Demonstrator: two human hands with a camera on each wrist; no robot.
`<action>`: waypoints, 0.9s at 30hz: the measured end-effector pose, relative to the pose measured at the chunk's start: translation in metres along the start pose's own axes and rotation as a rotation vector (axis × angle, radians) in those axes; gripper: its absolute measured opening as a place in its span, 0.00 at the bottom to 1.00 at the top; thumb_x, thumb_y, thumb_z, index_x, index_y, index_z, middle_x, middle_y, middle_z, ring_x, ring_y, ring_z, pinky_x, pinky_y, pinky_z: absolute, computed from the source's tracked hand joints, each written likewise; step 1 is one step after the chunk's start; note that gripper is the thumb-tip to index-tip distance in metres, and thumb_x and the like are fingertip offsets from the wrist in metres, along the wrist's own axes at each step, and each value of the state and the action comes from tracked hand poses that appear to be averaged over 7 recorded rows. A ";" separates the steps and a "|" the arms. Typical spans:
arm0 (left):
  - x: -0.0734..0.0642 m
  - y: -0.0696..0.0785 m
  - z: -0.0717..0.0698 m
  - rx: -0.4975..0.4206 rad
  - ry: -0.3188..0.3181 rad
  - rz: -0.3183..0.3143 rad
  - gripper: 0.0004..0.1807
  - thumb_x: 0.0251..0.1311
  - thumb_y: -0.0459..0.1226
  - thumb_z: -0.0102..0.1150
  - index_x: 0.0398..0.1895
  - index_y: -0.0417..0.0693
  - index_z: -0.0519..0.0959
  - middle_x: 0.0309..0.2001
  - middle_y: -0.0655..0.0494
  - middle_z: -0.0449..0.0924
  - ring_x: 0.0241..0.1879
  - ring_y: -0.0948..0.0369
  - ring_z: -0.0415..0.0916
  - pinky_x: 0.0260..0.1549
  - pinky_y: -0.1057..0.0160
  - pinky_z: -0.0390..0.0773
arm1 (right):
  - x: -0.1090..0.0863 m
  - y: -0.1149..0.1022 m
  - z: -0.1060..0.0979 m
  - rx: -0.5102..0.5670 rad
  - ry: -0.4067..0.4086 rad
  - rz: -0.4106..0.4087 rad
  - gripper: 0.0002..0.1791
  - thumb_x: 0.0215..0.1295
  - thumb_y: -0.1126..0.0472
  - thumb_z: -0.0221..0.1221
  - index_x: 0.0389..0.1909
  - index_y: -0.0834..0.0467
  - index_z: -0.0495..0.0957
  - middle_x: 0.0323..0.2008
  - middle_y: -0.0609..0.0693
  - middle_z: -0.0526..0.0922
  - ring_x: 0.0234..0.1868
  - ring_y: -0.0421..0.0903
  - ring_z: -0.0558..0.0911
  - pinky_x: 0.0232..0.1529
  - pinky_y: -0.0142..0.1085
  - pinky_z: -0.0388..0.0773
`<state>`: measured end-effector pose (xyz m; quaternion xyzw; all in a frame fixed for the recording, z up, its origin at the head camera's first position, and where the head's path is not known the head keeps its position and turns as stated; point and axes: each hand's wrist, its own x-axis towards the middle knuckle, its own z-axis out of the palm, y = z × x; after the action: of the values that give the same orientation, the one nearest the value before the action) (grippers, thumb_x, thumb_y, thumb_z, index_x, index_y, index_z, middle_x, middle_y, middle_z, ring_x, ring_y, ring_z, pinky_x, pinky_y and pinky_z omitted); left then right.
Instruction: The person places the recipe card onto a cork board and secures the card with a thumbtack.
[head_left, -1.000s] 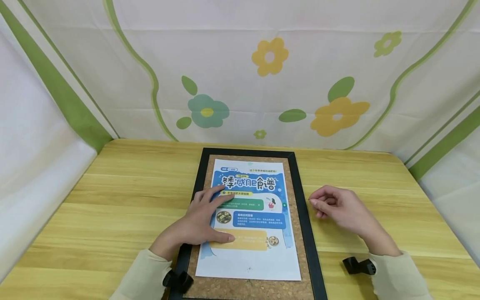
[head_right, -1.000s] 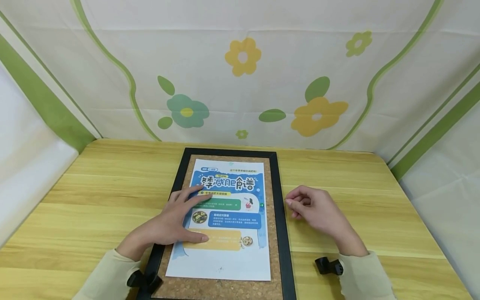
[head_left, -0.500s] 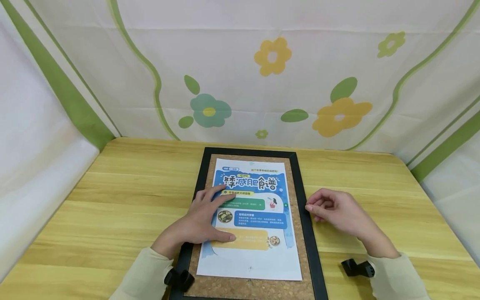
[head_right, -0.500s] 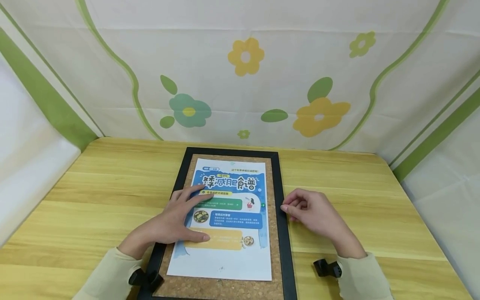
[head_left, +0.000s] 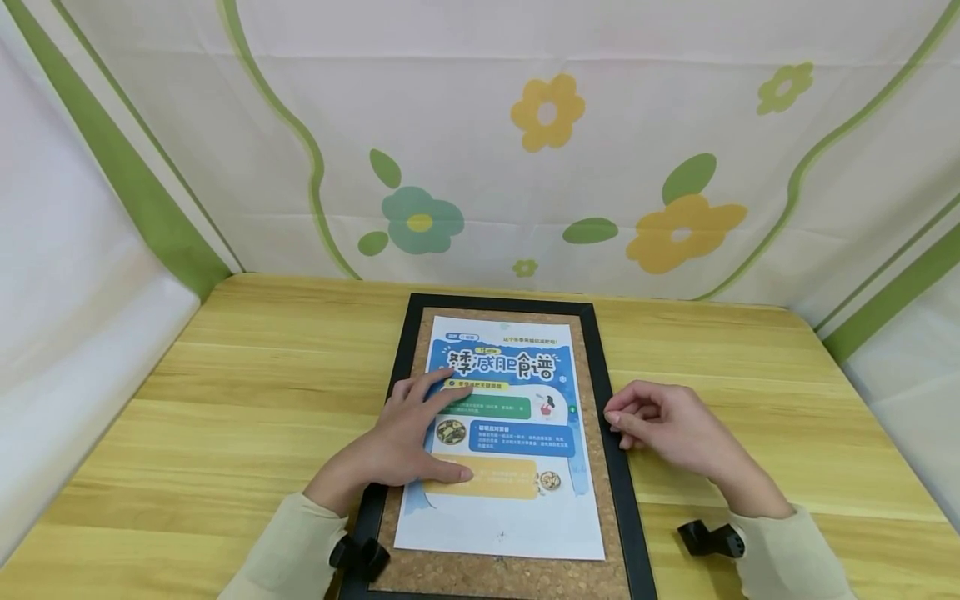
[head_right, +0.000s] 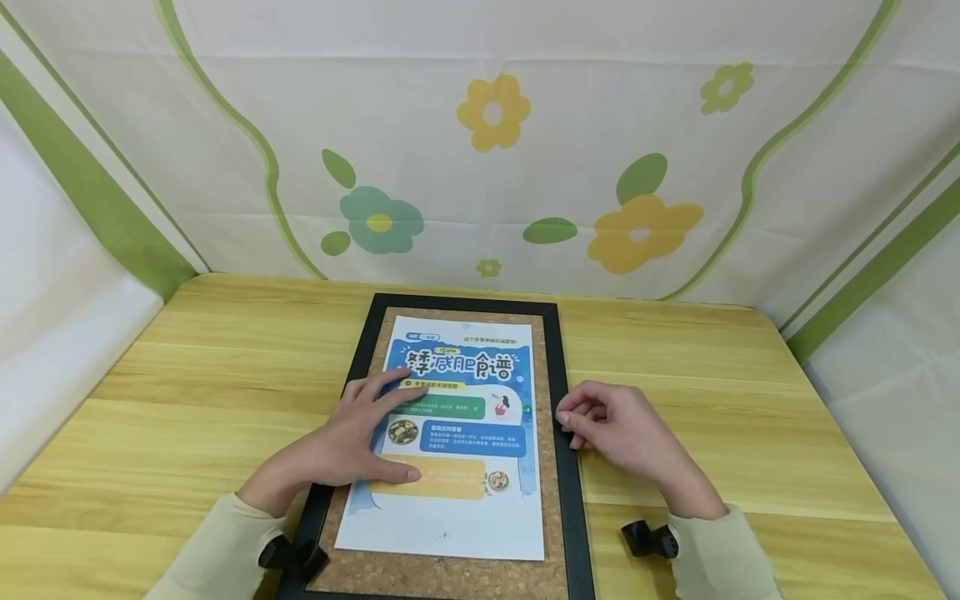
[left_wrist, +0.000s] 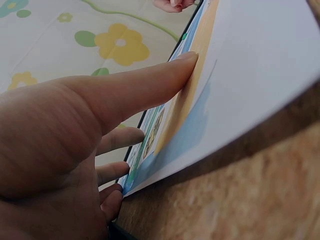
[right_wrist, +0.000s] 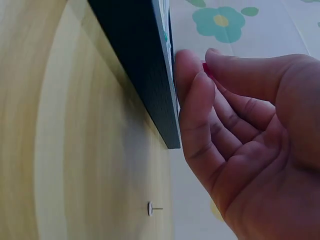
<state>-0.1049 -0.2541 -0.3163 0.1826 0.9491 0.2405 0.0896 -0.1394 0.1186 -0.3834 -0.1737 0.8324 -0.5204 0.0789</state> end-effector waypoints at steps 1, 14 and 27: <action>0.000 0.000 0.000 0.001 0.000 0.001 0.55 0.51 0.55 0.84 0.82 0.55 0.68 0.87 0.46 0.49 0.81 0.35 0.43 0.69 0.22 0.56 | 0.000 -0.001 0.001 0.001 -0.004 0.001 0.07 0.77 0.63 0.65 0.48 0.63 0.85 0.34 0.52 0.88 0.32 0.45 0.87 0.36 0.36 0.86; 0.001 0.001 0.000 0.010 -0.003 -0.002 0.56 0.50 0.55 0.84 0.82 0.55 0.68 0.87 0.46 0.49 0.78 0.37 0.47 0.68 0.24 0.59 | -0.001 -0.012 0.011 0.005 -0.052 -0.085 0.07 0.73 0.63 0.68 0.47 0.60 0.85 0.36 0.51 0.88 0.35 0.43 0.87 0.37 0.35 0.87; 0.001 0.000 0.001 0.016 -0.002 -0.003 0.56 0.50 0.55 0.84 0.82 0.56 0.68 0.87 0.46 0.49 0.78 0.37 0.47 0.68 0.24 0.59 | -0.002 -0.022 0.021 0.041 -0.169 -0.107 0.06 0.76 0.64 0.65 0.46 0.64 0.83 0.34 0.54 0.88 0.30 0.44 0.87 0.34 0.38 0.88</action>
<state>-0.1057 -0.2530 -0.3169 0.1820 0.9512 0.2327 0.0894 -0.1265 0.0930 -0.3734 -0.2597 0.8015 -0.5241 0.1244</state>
